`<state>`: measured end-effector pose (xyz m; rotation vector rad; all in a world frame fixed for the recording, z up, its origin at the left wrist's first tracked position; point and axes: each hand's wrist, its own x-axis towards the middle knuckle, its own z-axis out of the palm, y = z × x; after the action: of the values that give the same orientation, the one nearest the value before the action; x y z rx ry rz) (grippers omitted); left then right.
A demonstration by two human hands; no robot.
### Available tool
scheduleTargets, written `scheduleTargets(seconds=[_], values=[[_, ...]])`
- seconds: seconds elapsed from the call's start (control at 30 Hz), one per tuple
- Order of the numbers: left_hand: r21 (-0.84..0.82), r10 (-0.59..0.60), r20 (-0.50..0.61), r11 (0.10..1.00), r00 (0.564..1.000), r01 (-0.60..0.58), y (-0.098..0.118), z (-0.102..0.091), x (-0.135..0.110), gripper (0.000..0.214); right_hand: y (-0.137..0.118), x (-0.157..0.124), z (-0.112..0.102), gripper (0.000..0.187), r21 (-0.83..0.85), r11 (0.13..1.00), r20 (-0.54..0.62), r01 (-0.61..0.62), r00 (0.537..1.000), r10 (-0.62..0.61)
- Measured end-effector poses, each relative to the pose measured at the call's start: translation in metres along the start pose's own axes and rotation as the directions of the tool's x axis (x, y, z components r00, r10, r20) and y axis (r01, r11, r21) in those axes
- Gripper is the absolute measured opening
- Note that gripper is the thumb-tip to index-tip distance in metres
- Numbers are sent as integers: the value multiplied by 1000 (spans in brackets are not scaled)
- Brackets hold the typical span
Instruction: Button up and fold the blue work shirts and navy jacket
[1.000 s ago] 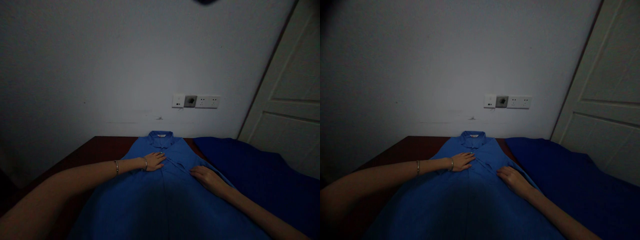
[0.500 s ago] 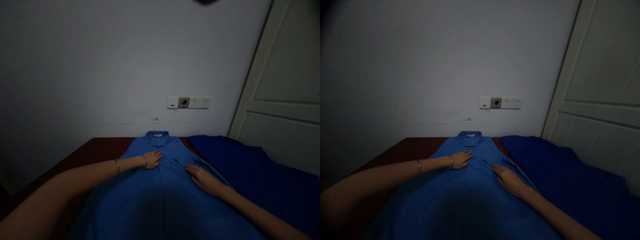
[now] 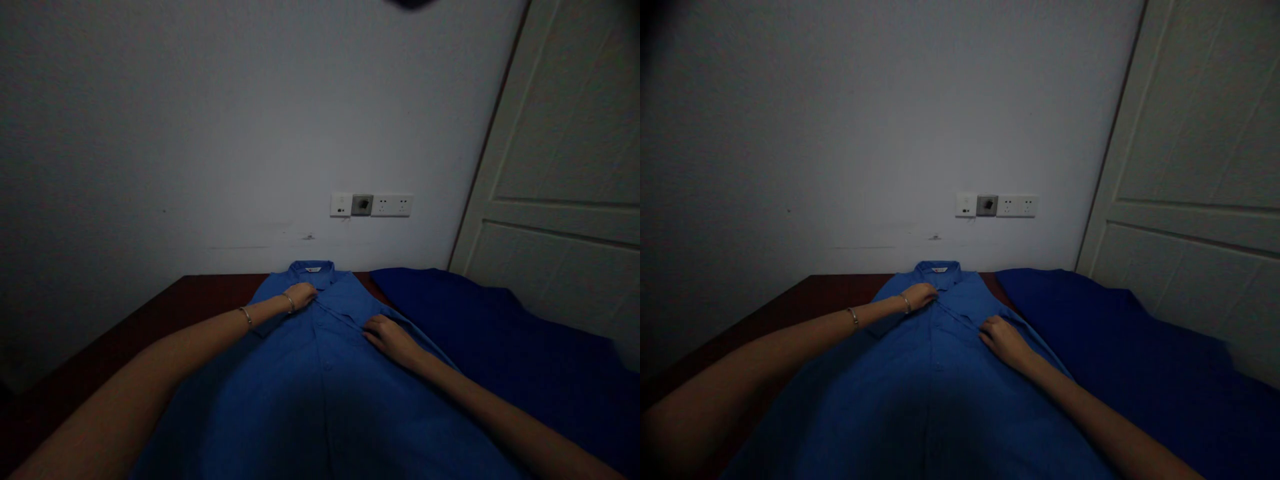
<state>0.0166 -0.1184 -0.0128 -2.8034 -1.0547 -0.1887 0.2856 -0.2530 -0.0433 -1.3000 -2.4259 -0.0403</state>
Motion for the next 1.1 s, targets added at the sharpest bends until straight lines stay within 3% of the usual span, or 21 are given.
scheduleTargets(seconds=[0.23,0.4,0.47,0.53,0.6,0.67,0.8,1.1], values=[[-20,85,198,996,976,-82,-12,0,17,23,6,0,5,22,31,999,7,-18,1000,17],[-41,75,201,997,977,-68,-13,6,24,20,6,-2,1,23,-49,998,6,44,999,-44],[-84,-5,172,996,985,19,-12,9,29,18,7,-2,3,25,-121,989,0,91,996,-92],[-133,-190,133,969,973,208,-10,12,35,19,9,-2,6,26,-178,973,-18,147,988,-152],[-175,-385,131,898,914,403,-8,13,41,25,10,-1,9,25,-218,954,-38,205,975,-218],[-190,-475,189,841,859,507,-7,14,46,32,12,0,12,24,-252,937,-59,241,963,-264],[-144,-486,319,823,813,549,-7,12,51,39,18,4,16,21,-307,930,-131,200,959,-250],[-205,-544,376,741,750,640,1,0,44,29,29,2,18,21,-455,858,-96,236,946,-311]])
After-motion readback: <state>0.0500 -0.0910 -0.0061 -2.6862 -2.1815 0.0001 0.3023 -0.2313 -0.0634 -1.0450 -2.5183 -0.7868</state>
